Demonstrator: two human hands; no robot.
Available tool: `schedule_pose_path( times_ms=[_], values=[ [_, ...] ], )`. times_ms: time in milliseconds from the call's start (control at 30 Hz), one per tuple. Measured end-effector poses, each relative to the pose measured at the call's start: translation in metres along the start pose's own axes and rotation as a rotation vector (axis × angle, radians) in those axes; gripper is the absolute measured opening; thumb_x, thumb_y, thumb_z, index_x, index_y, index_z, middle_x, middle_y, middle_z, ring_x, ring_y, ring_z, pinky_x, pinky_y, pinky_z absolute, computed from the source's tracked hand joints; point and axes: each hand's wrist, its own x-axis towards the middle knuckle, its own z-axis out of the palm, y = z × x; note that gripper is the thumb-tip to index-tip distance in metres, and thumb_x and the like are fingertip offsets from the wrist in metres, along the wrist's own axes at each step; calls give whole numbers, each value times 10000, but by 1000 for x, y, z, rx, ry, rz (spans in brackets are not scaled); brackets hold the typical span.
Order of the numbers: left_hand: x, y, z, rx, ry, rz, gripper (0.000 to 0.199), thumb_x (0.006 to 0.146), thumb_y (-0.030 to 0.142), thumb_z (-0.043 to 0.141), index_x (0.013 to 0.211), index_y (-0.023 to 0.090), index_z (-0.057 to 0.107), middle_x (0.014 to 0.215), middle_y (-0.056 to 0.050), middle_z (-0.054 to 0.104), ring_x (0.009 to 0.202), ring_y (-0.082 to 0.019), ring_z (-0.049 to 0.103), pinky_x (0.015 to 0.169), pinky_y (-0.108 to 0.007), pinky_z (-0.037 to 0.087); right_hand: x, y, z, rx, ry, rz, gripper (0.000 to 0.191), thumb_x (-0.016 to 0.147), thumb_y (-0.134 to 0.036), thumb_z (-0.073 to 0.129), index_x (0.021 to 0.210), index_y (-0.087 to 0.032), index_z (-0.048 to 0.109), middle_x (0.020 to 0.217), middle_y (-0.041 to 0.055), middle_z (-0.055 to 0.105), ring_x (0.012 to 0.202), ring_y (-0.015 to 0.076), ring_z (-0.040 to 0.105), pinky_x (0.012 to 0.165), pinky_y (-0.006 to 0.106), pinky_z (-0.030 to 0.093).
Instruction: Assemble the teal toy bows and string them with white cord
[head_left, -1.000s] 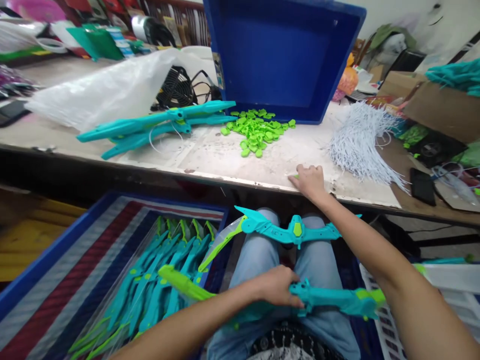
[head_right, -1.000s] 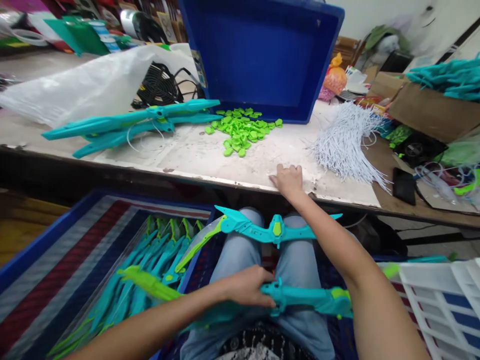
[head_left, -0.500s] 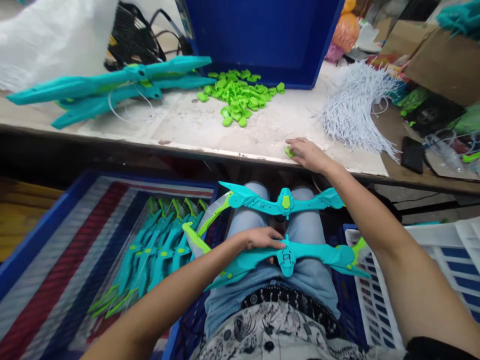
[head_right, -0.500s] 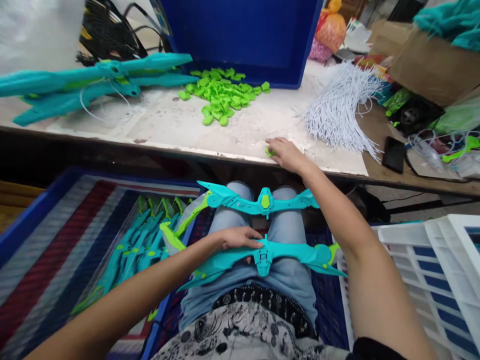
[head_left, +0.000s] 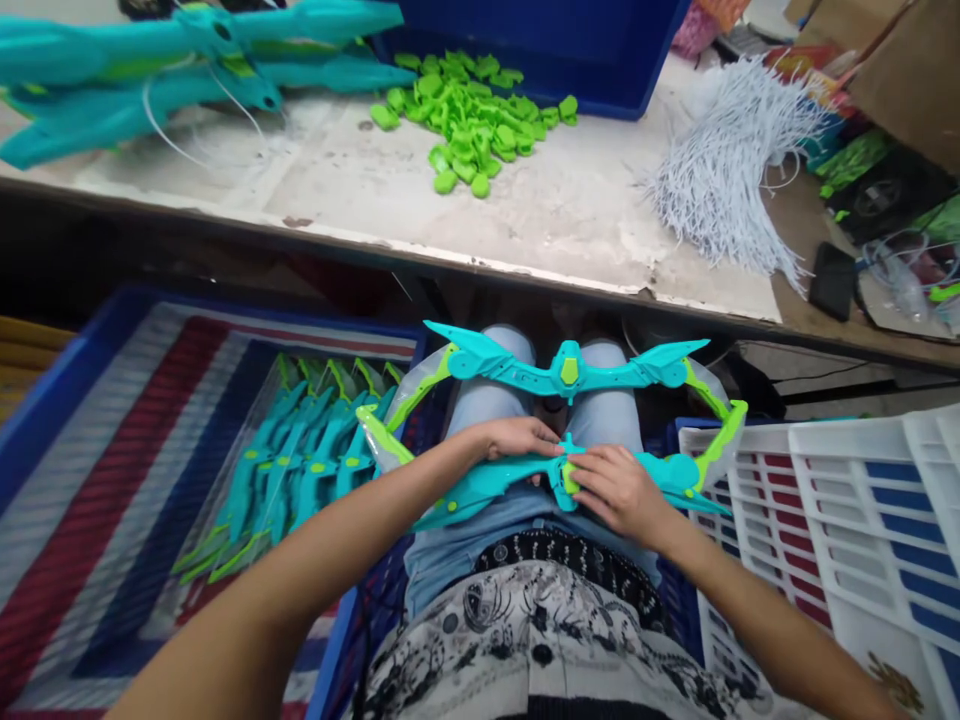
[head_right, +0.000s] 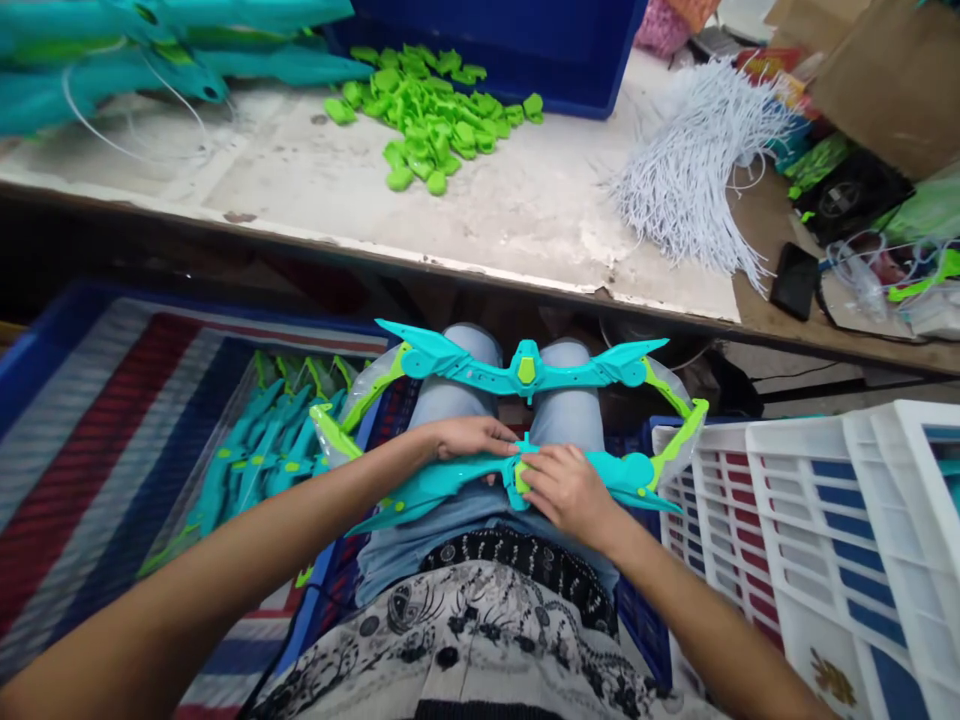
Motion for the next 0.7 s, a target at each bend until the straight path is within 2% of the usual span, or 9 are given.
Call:
schedule_pose_path(
  times_ms=[100, 333, 433, 467, 533, 633, 700],
  values=[
    [1, 0, 1, 13, -15, 31, 561, 550, 588, 797, 858, 135, 675, 646, 0, 655, 549, -128, 566, 646, -294, 479, -13, -7, 14, -7, 21, 61, 209, 919, -239, 520, 1047, -190, 678, 1116, 101, 695, 1011, 235, 587, 800, 392, 475],
    [-8, 4, 6, 219, -20, 106, 566, 612, 582, 746, 921, 123, 627, 757, -8, 627, 605, -121, 543, 605, -257, 433, -11, -8, 23, 90, 48, 245, 187, 901, -286, 553, 1027, -258, 688, 1131, 71, 690, 1102, 260, 556, 899, 476, 444],
    [-8, 4, 11, 442, 96, 127, 528, 618, 563, 732, 878, 120, 609, 720, 11, 581, 604, -112, 504, 565, -229, 384, -12, -12, 26, 166, 43, 412, 136, 831, -296, 648, 949, -234, 672, 1188, 85, 643, 1128, 264, 543, 915, 464, 439],
    [-8, 5, 12, 513, 153, 133, 518, 622, 570, 718, 852, 119, 606, 705, 15, 565, 610, -114, 491, 557, -224, 368, -11, -12, 26, 191, 25, 476, 180, 796, -298, 684, 957, -223, 658, 1198, 92, 629, 1125, 267, 545, 911, 457, 441],
    [-6, 5, 12, 603, 238, 157, 507, 628, 577, 690, 824, 115, 608, 709, 12, 557, 646, -128, 487, 567, -226, 363, -4, -10, 27, 223, -40, 585, 389, 729, -299, 738, 1085, -208, 611, 1207, 106, 615, 1123, 274, 549, 917, 458, 436],
    [-9, 7, 14, 642, 271, 194, 505, 637, 555, 654, 866, 106, 632, 775, -23, 611, 726, -175, 534, 650, -262, 425, 8, -8, 26, 162, -166, 673, 711, 682, -321, 770, 1316, -188, 475, 1217, 126, 613, 1129, 298, 545, 941, 484, 407],
    [-19, 5, 26, 682, 284, 202, 534, 637, 558, 624, 933, 114, 649, 828, -52, 659, 786, -221, 575, 723, -310, 469, 14, -16, 23, 62, -237, 702, 767, 664, -379, 784, 1333, -177, 469, 1191, 140, 630, 1101, 319, 561, 915, 481, 414]
  ],
)
